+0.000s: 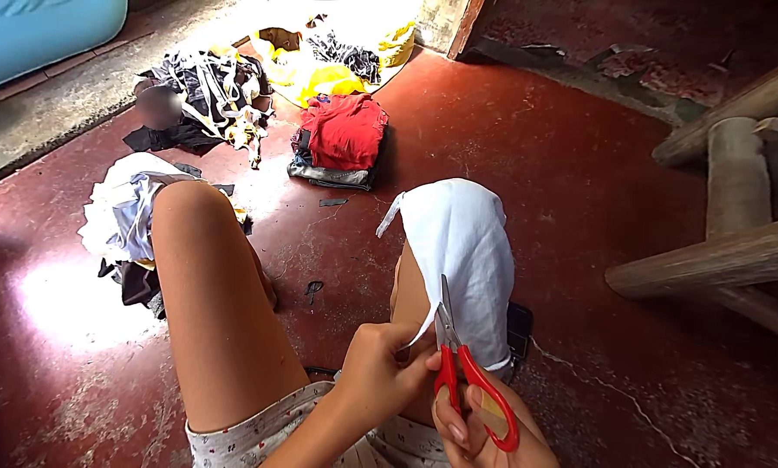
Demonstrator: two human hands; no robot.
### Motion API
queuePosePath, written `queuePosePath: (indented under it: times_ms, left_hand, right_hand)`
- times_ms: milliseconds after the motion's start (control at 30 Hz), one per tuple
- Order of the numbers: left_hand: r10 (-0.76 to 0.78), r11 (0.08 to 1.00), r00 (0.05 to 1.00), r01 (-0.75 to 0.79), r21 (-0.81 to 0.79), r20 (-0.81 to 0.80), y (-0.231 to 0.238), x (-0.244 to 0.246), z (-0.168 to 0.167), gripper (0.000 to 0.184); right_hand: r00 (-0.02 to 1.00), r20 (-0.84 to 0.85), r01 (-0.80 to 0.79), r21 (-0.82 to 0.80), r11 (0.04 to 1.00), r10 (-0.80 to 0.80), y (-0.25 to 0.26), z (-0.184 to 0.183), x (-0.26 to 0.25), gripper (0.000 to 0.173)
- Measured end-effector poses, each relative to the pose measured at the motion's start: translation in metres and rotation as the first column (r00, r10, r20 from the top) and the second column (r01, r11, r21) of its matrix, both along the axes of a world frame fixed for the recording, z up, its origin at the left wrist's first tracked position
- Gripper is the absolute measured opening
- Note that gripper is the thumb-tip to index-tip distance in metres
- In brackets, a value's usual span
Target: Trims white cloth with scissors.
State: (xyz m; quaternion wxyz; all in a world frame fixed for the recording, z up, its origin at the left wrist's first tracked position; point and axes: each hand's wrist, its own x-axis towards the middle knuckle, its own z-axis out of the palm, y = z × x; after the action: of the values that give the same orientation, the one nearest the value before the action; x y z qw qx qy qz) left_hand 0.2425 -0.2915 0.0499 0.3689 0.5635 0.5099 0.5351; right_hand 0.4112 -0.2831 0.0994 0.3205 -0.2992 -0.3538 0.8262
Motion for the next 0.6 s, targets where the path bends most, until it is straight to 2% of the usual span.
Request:
queuePosePath:
  times_ms: [200,333,467,600]
  left_hand:
    - [0.006,1.000,1.000,-0.006,0.011,0.003,0.000,0.001,0.001,0.016]
    - [0.155,0.988,0.984,-0.155,0.016,-0.087,0.001,-0.002,0.002,0.020]
    - [0.134,0.990,0.991,-0.134,-0.036,0.005,0.003,-0.008,0.008,0.029]
    - [0.082,0.996,0.986,-0.084,0.004,0.143,0.004,-0.008,0.014,0.027]
  right_hand:
    - [1.000,0.006,0.002,0.006,1.000,-0.002,0.000,0.000,0.001,0.031]
    - [0.999,0.044,-0.003,0.034,0.999,0.002,-0.003,0.001,0.002,0.031]
    - [0.996,0.083,0.005,0.092,0.996,-0.012,-0.007,0.004,0.003,0.028]
    - [0.997,0.074,0.004,0.111,0.994,-0.012,-0.008,0.005,0.003,0.029]
